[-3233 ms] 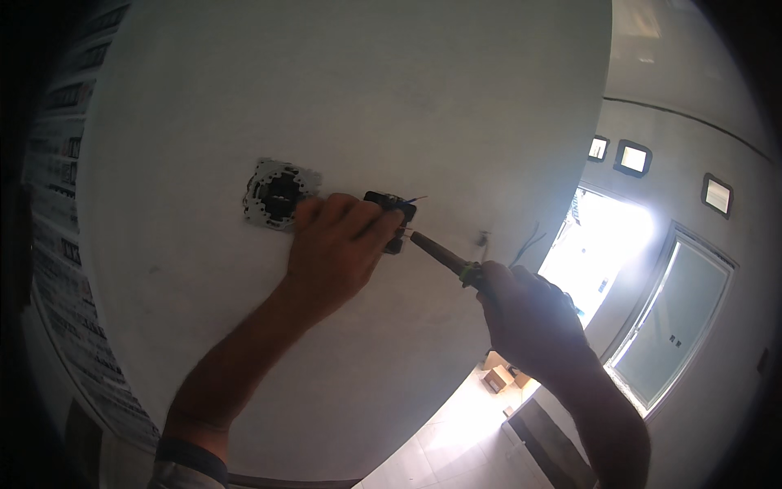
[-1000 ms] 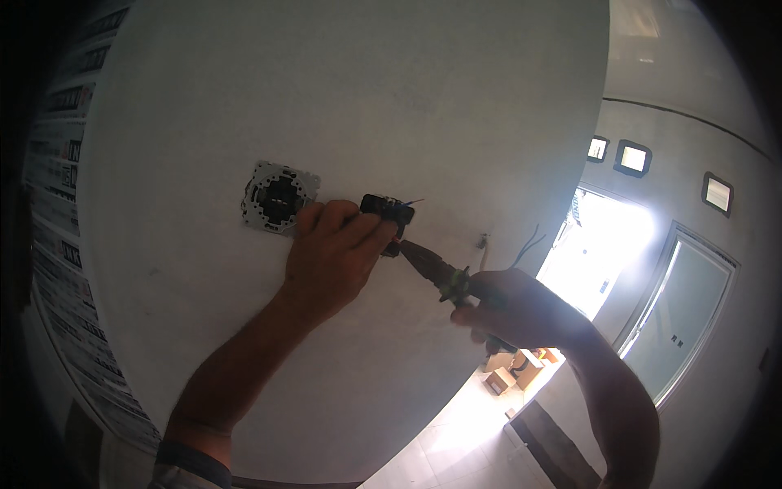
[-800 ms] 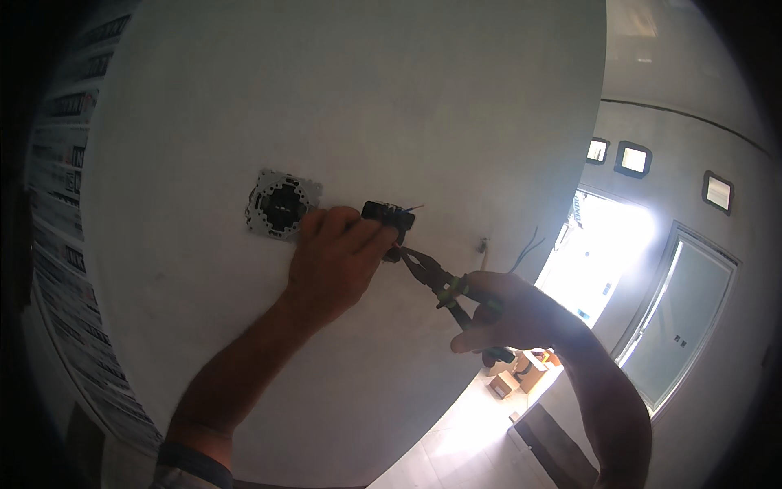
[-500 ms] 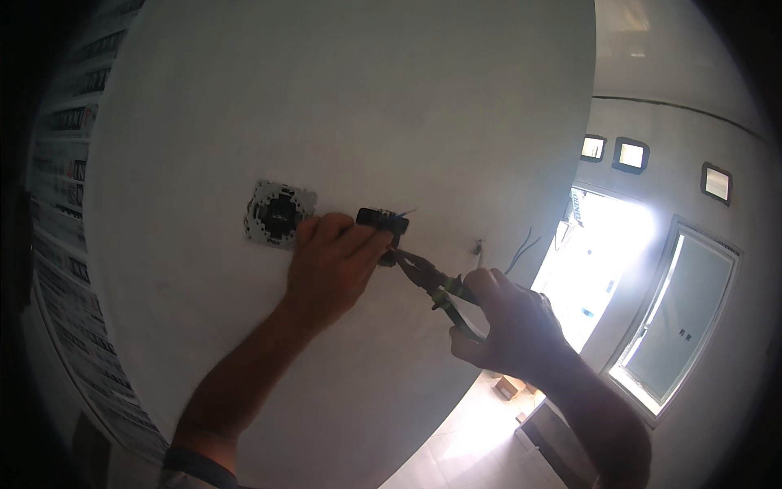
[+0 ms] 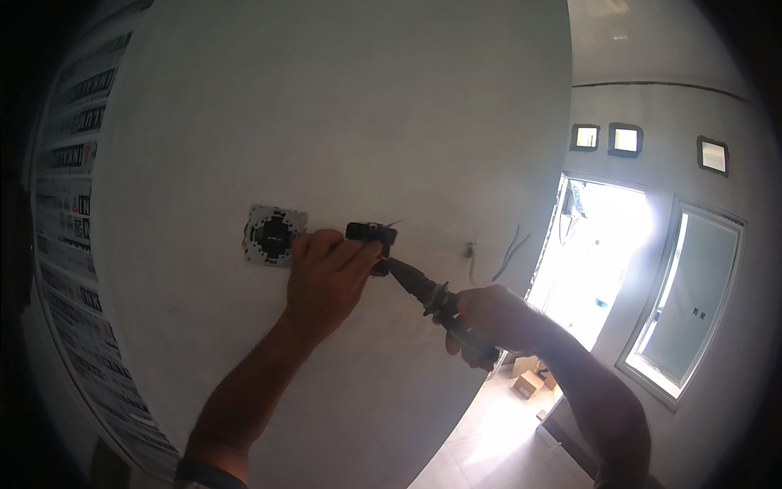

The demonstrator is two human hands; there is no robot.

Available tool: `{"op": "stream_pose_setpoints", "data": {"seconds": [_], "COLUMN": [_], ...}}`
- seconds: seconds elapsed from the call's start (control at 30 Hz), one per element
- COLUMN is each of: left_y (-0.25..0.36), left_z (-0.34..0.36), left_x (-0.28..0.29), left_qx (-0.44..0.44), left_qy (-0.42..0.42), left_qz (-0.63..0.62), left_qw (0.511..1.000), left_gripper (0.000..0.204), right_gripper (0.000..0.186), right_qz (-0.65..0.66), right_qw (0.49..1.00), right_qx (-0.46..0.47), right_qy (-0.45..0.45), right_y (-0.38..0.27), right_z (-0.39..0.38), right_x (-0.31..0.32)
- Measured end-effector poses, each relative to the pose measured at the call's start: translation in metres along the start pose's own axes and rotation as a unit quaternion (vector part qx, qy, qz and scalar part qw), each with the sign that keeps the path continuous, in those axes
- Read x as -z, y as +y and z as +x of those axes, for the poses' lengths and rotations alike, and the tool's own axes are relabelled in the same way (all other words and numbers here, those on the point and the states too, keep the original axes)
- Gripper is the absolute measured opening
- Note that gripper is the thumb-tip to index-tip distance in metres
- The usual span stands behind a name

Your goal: The person installs an electrical outlet by stripping wires, taping them, and securing the outlet to the wall using pliers and electrical tape. The person handles wires, an outlet, and tools throughout the process.

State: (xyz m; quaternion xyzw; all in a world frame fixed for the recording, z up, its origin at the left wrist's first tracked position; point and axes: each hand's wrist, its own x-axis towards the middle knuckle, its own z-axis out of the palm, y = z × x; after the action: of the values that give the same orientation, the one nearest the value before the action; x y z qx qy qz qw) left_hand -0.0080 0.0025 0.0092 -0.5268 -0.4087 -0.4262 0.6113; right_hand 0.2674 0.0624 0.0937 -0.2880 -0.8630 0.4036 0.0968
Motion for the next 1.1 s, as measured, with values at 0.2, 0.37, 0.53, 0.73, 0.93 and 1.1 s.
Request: {"op": "stream_pose_setpoints", "data": {"seconds": [0.2,0.37,0.53,0.73,0.93,1.1], "left_y": [0.002,0.003,0.006,0.008,0.008,0.009], "left_z": [0.001,0.001,0.005,0.007,0.007,0.005], "left_x": [-0.001,0.001,0.000,0.002,0.001,-0.002], "left_qx": [-0.006,0.002,0.002,0.017,0.016,0.012], "left_qy": [0.004,-0.009,-0.013,-0.025,-0.015,-0.013], "left_qz": [0.008,0.012,0.021,0.022,0.026,0.013], "left_qw": [1.000,1.000,1.000,0.999,0.999,1.000], "left_gripper": [0.026,0.027,0.027,0.023,0.022,0.023], "right_gripper": [0.042,0.054,0.050,0.060,0.036,0.027], "right_qz": [-0.029,-0.217,-0.524,-0.601,-0.337,0.110], "right_qw": [0.999,0.968,0.734,0.499,0.893,0.990], "right_qx": [-0.008,0.012,0.264,0.389,0.183,-0.003], "right_qy": [-0.031,0.122,0.341,0.488,0.236,-0.092], "right_y": [-0.010,-0.020,0.017,0.025,0.018,0.027], "right_z": [-0.002,-0.013,-0.012,0.003,-0.001,0.009], "right_x": [-0.007,-0.022,-0.030,-0.017,-0.016,0.008]}}
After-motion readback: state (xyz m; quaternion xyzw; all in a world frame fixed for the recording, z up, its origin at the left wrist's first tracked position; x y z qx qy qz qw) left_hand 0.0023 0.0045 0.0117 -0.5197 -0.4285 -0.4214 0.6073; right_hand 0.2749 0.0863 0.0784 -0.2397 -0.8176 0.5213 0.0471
